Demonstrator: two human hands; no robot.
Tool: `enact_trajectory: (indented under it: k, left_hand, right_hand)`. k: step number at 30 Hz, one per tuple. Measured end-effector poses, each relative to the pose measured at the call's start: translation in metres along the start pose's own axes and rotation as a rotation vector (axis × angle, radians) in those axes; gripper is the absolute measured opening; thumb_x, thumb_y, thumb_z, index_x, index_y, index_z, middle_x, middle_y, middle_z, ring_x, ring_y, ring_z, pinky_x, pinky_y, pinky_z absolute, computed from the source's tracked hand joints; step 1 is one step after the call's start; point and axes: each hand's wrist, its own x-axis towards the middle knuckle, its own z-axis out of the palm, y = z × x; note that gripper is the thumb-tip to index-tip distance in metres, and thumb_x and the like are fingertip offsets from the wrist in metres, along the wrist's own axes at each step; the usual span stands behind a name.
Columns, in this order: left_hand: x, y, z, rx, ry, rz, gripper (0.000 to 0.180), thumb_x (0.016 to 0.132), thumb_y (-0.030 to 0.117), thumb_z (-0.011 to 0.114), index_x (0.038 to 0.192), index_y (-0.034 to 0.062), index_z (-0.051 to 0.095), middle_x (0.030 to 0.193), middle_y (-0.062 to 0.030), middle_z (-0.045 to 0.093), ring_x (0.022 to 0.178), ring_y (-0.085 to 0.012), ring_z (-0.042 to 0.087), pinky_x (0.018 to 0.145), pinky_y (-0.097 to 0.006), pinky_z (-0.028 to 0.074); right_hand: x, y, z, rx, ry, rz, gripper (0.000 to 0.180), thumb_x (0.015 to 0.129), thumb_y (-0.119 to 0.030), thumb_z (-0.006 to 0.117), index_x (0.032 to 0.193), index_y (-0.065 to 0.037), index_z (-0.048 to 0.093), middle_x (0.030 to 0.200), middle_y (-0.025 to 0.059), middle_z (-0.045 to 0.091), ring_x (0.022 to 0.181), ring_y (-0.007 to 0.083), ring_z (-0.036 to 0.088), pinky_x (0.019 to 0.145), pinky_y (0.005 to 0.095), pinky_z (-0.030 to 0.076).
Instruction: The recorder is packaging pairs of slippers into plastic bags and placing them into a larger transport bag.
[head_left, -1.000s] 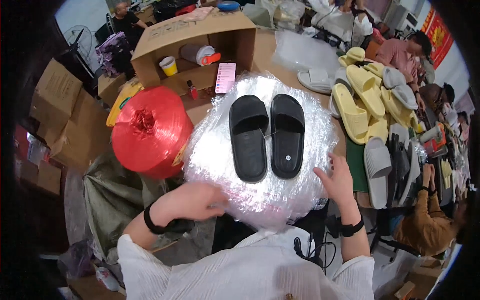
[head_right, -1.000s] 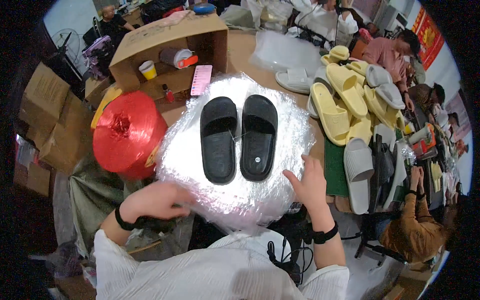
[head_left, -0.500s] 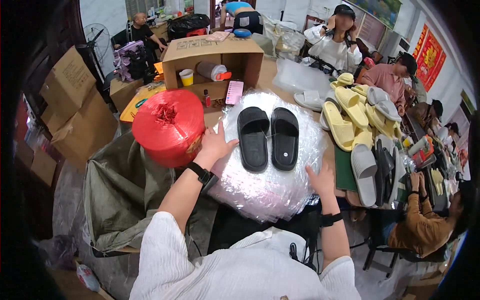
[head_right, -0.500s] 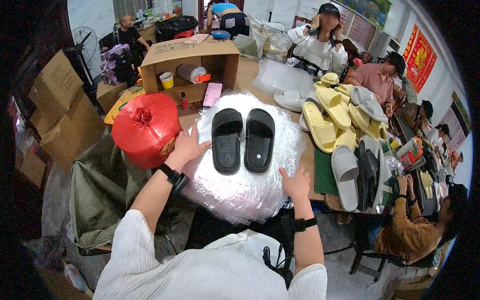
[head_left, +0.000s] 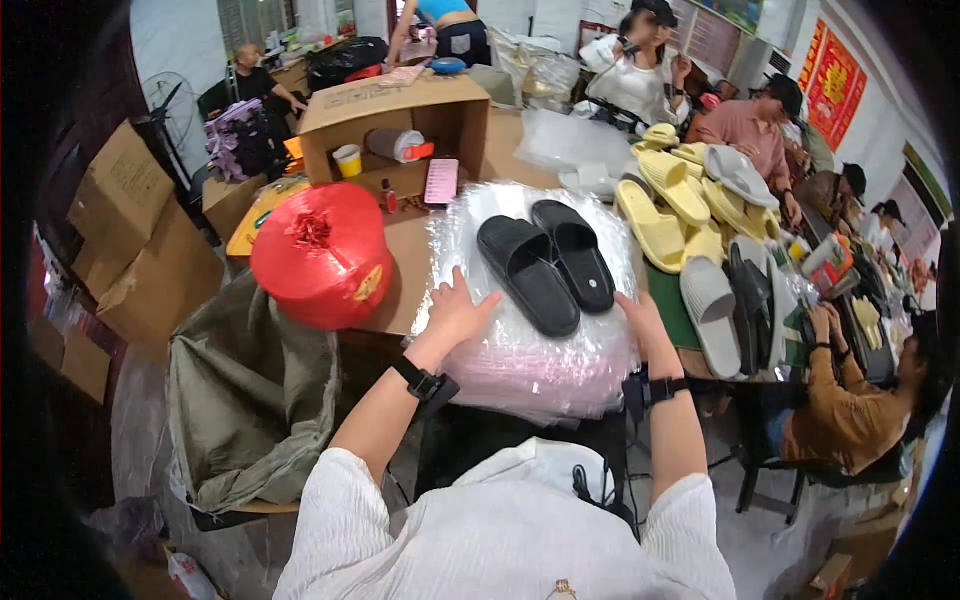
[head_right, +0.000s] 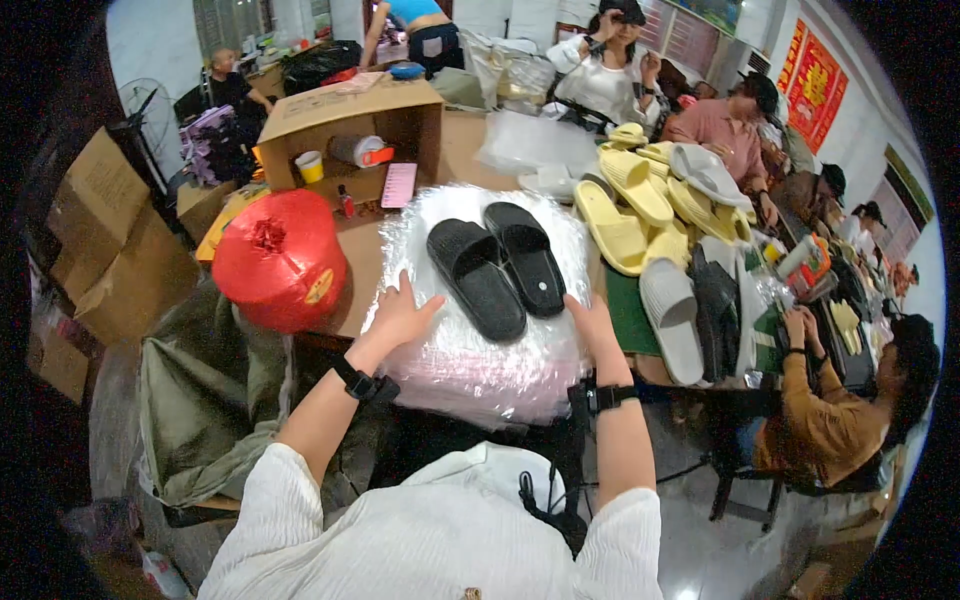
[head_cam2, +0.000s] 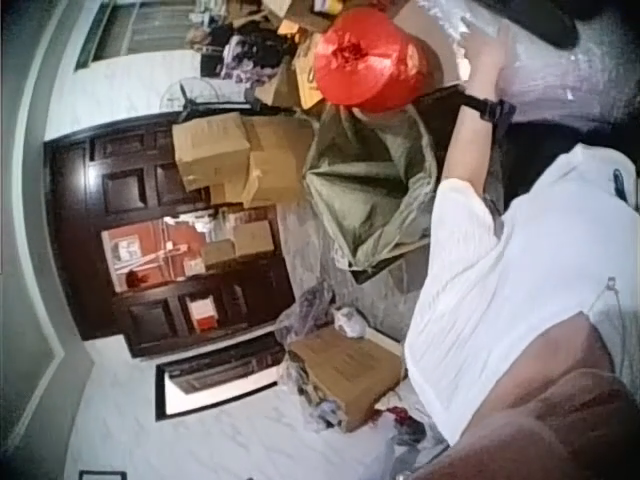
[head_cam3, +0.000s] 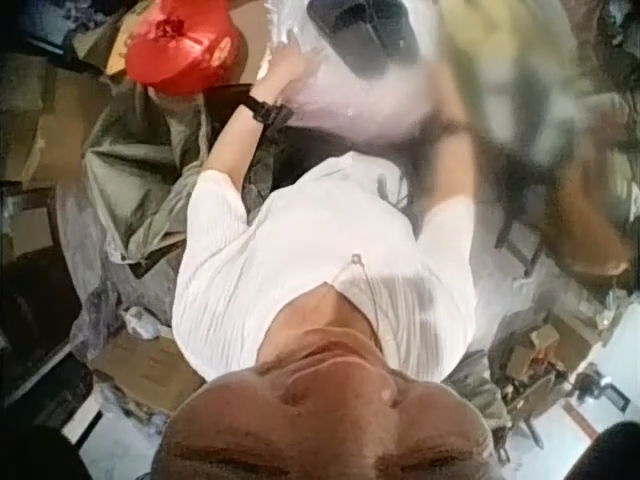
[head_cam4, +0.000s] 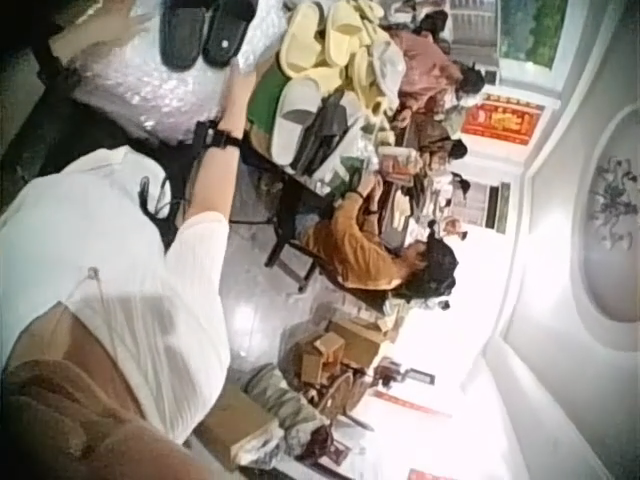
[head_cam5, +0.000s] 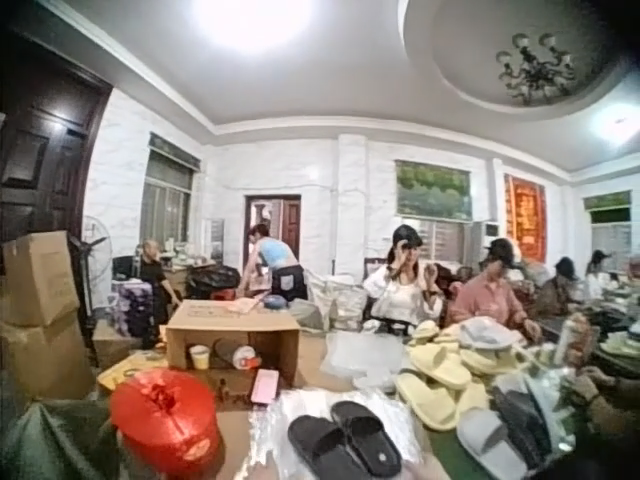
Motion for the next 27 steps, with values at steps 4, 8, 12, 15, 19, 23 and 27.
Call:
enact_trajectory:
  k: [4,8,12,15,19,23,27]
  left_hand:
    - [-0.003,0.012,0.002,0.062,0.061,0.002,0.1,0.086,0.062,0.057,0.152,-0.0007,0.017,0.144,-0.0367,0.035,0.135,-0.0517,0.033,0.11,-0.058,0.029]
    - [0.003,-0.003,0.005,0.068,0.163,0.003,0.094,0.086,0.06,0.057,0.152,0.0017,0.022,0.144,-0.0388,0.033,0.134,-0.0533,0.032,0.112,-0.055,0.026]
    - [0.01,-0.025,0.008,-0.054,0.173,0.14,0.089,0.087,0.051,0.061,0.149,-0.0023,0.026,0.141,-0.0421,0.033,0.133,-0.0546,0.032,0.112,-0.054,0.025]
    - [0.007,-0.044,0.033,-0.056,0.3,0.24,0.084,0.086,0.045,0.064,0.146,-0.0039,0.03,0.14,-0.0422,0.034,0.132,-0.0539,0.033,0.112,-0.055,0.026]
    - [0.003,-0.049,0.049,-0.033,0.391,0.287,0.081,0.085,0.043,0.065,0.143,-0.0046,0.035,0.142,-0.0393,0.034,0.133,-0.0522,0.033,0.111,-0.055,0.026]
    - [-0.008,-0.033,0.038,-0.031,0.401,0.285,0.079,0.085,0.044,0.065,0.142,-0.0044,0.037,0.143,-0.0378,0.035,0.133,-0.0513,0.034,0.112,-0.055,0.026]
    - [-0.006,-0.033,0.041,0.007,0.408,0.252,0.078,0.086,0.044,0.065,0.14,-0.0071,0.039,0.143,-0.0384,0.036,0.134,-0.0512,0.033,0.112,-0.054,0.027]
  right_hand:
    - [0.017,-0.01,-0.02,-0.177,0.017,-0.106,0.076,0.084,-0.042,0.07,0.135,0.01,0.047,0.129,0.032,0.056,0.121,0.0389,0.056,0.1,0.04,0.044]
    - [0.017,-0.001,-0.015,-0.548,0.199,-0.059,0.074,0.082,-0.036,0.072,0.139,0.003,0.044,0.129,0.0273,0.053,0.119,0.0468,0.05,0.102,0.0486,0.04]
    - [0.001,-0.035,-0.003,-0.704,0.464,-0.622,0.07,0.075,-0.028,0.078,0.133,-0.003,0.048,0.12,0.0212,0.052,0.112,0.0404,0.046,0.094,0.0492,0.04]
    - [-0.003,-0.079,0.006,-0.563,0.066,-0.654,0.06,0.08,-0.031,0.074,0.127,-0.001,0.054,0.119,0.0225,0.056,0.108,0.0398,0.053,0.093,0.046,0.044]
    - [0.021,-0.098,0.046,-0.615,-0.208,-0.608,0.069,0.08,-0.045,0.073,0.127,0.002,0.054,0.118,0.0255,0.056,0.113,0.0419,0.054,0.096,0.046,0.046]
    - [0.056,-0.102,0.076,-0.788,-0.246,-0.573,0.067,0.082,-0.054,0.069,0.113,0.005,0.058,0.114,0.0273,0.056,0.106,0.0428,0.058,0.088,0.047,0.051]
    - [0.087,-0.092,0.091,-0.783,-0.356,-0.607,0.056,0.088,-0.05,0.063,0.101,0.005,0.063,0.105,0.0282,0.062,0.096,0.0439,0.062,0.085,0.0474,0.051]
